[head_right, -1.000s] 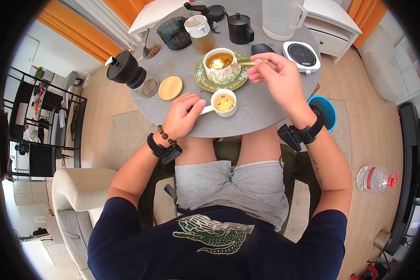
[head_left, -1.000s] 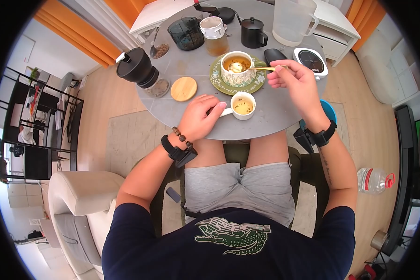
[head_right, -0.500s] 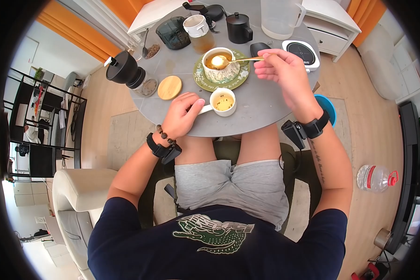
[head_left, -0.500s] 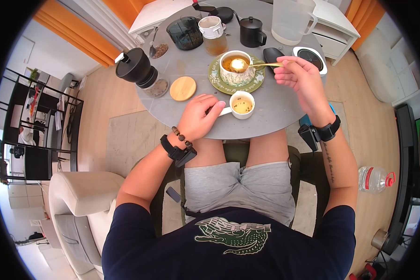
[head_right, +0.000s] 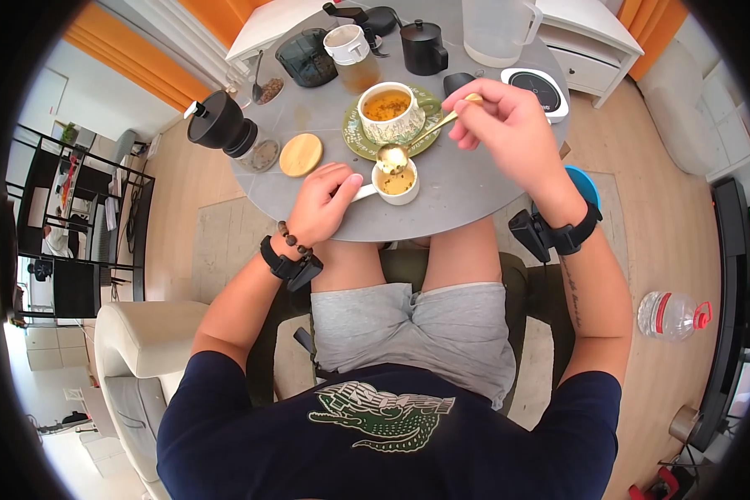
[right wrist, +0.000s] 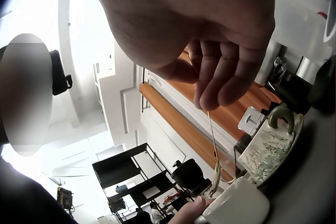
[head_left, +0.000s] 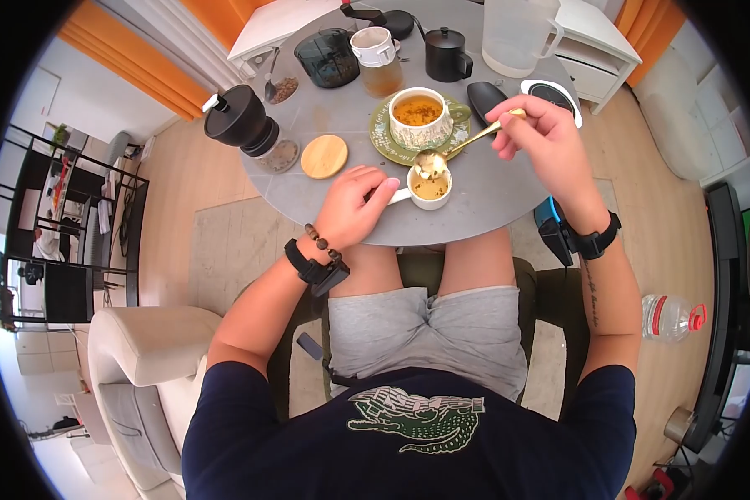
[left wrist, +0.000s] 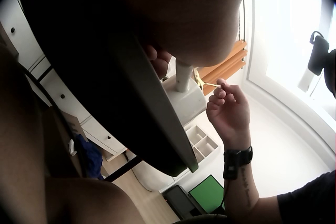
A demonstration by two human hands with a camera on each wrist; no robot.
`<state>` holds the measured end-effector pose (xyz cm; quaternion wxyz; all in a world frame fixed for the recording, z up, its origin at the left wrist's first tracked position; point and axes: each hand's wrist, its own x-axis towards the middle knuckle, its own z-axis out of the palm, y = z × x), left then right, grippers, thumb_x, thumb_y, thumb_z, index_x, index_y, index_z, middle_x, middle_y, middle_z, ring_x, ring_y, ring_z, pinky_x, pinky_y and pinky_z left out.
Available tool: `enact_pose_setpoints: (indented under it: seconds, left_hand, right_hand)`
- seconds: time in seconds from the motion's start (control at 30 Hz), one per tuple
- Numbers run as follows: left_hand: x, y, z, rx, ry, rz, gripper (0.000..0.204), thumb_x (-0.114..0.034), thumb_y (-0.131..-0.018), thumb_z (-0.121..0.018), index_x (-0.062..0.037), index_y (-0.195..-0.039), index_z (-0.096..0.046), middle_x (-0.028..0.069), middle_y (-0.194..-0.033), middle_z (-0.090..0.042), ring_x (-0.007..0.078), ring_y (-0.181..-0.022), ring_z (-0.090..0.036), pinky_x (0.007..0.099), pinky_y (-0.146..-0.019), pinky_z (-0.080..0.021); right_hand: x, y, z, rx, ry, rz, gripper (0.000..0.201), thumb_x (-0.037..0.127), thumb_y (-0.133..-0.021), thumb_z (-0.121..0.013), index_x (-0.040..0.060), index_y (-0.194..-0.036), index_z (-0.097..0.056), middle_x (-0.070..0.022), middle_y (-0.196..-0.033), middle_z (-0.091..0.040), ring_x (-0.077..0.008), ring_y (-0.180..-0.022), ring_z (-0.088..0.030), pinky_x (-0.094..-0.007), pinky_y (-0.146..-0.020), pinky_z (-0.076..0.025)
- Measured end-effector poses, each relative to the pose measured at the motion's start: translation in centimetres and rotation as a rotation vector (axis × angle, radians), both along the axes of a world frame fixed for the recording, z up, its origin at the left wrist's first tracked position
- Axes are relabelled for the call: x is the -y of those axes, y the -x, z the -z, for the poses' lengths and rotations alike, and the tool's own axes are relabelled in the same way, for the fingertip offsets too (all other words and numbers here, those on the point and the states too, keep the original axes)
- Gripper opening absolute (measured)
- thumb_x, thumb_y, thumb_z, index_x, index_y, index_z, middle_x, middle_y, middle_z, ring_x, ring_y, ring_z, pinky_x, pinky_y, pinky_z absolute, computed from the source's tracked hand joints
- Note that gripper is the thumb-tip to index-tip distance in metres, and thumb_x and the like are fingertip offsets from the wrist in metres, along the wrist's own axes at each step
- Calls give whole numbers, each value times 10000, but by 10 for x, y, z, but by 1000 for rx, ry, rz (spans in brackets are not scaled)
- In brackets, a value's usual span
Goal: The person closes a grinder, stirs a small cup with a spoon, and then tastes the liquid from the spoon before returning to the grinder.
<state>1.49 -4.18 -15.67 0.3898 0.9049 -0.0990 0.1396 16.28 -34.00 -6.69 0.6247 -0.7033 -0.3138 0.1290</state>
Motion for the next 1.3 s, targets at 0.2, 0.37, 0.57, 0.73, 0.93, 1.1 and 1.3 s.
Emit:
enact_pose_setpoints:
  seconds: [0.2,0.37,0.57,0.73,0.93,1.1,1.3]
  left_hand:
    - [1,0,0,-4,-2,-2,330,-237,-1098,-656,16,-887,-676,157,-800,-625,352,-806,-585,453,-790,-487]
    - [1,0,1,-4,16,-3,339,-239,-1097,-657,19,-876,-661,159,-799,-612,354,-813,-578,460,-789,-483]
    - [1,0,0,-12,-5,-6,343,-240,-1097,-654,20,-872,-655,159,-789,-601,355,-802,-571,460,-784,-481]
    - [0,0,0,-11,-3,-3,349,-248,-1100,-650,16,-872,-655,161,-786,-598,355,-791,-568,463,-784,-480]
    - [1,0,-1,-14,-8,-9,338,-254,-1100,-655,12,-892,-683,152,-792,-619,349,-789,-582,455,-788,-488]
    - [0,0,-1,-8,-4,-8,330,-250,-1098,-660,9,-896,-691,147,-790,-624,344,-786,-586,450,-791,-492]
    - [0,0,0,-3,3,0,326,-245,-1097,-663,7,-893,-691,142,-781,-622,338,-779,-585,447,-791,-493]
  right_hand:
    - [-6,28,-12,399,34,-12,134,43,-1016,-683,-28,-1082,-776,-60,-847,-767,-103,-763,-726,-278,-717,-585]
    - [-7,35,-14,612,56,4,136,30,-979,-711,-17,-1081,-787,-91,-831,-749,-126,-703,-694,-282,-679,-563]
    - [-5,24,-7,515,10,56,147,47,-1008,-708,-3,-1112,-799,-60,-834,-757,-99,-727,-672,-272,-701,-555]
    - [-8,8,5,179,-207,170,218,120,-1110,-678,-4,-1248,-793,-50,-1004,-793,-89,-891,-723,-259,-843,-607]
    - [-18,-1,28,169,-184,233,281,127,-1125,-669,-4,-1351,-775,-88,-1095,-817,-120,-975,-761,-270,-905,-625]
    - [-25,2,38,171,-157,256,295,136,-1122,-677,7,-1368,-775,-96,-1105,-824,-128,-971,-766,-278,-903,-626]
    - [-24,3,39,350,-19,279,279,121,-1099,-693,6,-1334,-791,-123,-1058,-819,-131,-956,-765,-284,-868,-615]
